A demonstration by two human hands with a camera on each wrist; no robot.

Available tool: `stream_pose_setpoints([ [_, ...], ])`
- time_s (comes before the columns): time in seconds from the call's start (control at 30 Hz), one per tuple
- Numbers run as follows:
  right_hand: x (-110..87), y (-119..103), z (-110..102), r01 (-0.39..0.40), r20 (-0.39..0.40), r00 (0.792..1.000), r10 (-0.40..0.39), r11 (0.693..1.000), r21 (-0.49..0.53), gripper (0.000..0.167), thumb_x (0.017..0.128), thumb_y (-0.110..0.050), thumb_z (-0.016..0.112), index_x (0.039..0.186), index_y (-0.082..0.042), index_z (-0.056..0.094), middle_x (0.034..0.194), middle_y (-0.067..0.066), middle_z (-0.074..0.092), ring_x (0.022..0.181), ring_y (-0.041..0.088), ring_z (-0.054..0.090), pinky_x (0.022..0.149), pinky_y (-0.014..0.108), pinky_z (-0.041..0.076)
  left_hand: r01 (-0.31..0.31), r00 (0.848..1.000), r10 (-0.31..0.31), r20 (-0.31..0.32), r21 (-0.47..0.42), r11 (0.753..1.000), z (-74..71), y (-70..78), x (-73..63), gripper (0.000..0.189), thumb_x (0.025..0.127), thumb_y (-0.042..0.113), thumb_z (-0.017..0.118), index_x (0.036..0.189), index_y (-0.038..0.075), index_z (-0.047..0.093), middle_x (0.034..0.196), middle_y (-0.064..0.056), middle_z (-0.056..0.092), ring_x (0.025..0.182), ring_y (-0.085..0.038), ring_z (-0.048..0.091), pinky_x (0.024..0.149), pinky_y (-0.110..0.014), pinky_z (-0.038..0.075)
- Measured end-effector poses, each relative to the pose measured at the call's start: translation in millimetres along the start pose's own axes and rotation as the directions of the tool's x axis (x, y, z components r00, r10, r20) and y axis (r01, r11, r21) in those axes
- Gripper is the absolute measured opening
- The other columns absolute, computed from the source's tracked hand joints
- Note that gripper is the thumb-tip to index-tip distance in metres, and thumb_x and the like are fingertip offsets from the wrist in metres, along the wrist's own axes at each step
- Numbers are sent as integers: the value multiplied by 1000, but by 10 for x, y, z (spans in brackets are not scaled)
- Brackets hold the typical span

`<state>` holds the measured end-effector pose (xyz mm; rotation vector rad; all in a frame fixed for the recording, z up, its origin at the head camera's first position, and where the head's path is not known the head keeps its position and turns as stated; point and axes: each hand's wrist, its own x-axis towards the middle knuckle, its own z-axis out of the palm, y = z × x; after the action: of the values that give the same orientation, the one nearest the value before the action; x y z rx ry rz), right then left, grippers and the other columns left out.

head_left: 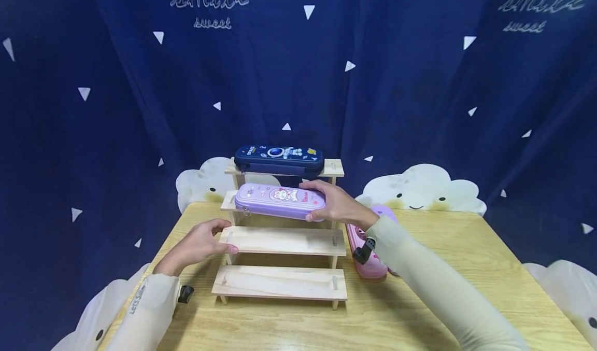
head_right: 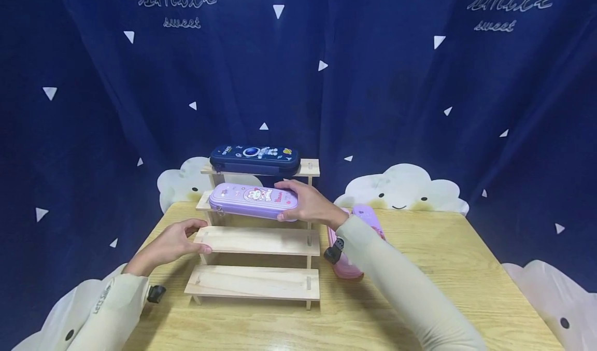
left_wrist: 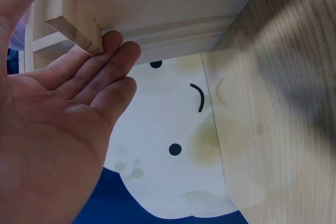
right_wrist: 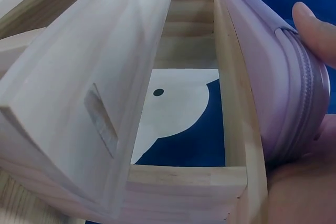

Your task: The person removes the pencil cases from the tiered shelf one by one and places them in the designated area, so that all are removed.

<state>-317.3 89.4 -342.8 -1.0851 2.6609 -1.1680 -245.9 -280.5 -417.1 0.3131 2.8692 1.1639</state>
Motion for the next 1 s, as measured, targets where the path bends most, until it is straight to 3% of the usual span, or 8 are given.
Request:
stream_pose_setpoints([
  [0.27, 31, -17, -37, -47, 29, 998, 47, 999, -1, 88, 72, -33, 87, 149, -15, 50, 149, 11, 55, 120, 28, 56, 102, 39, 43, -3, 1000, 3, -11, -2, 1000, -35, 31, 2, 84, 73, 44, 89, 135, -1, 58, 138, -22, 62, 134, -44, 54, 113, -60, 42],
  [0.43, 15, -16, -30, -95, 15, 995, 95, 995, 18, 82, 71, -33, 85, 146, -19, 54, 143, 7, 60, 114, 25, 57, 96, 36, 44, -2, 1000, 2, -11, -2, 1000, -33, 34, 1, 83, 73, 44, 90, 134, -1, 58, 138, -22, 63, 134, -43, 54, 113, -59, 42],
  [0.67, -13, 7, -13, -97, -24, 995, 99, 994, 53, 78, 67, -29, 84, 140, -19, 59, 133, 5, 65, 108, 24, 59, 92, 34, 45, -10, 1000, 10, -11, -11, 1000, -16, 27, -4, 82, 73, 43, 90, 134, -2, 58, 137, -22, 63, 133, -43, 55, 113, -59, 42],
  [1.0, -158, -15, 4, -115, -51, 991, 126, 976, 185, 76, 67, -26, 85, 139, -21, 61, 132, 9, 64, 110, 26, 56, 91, 33, 44, -26, 1000, 26, -17, 0, 1000, 8, 4, -14, 80, 73, 43, 89, 133, -1, 59, 135, -21, 65, 130, -39, 57, 111, -58, 44],
])
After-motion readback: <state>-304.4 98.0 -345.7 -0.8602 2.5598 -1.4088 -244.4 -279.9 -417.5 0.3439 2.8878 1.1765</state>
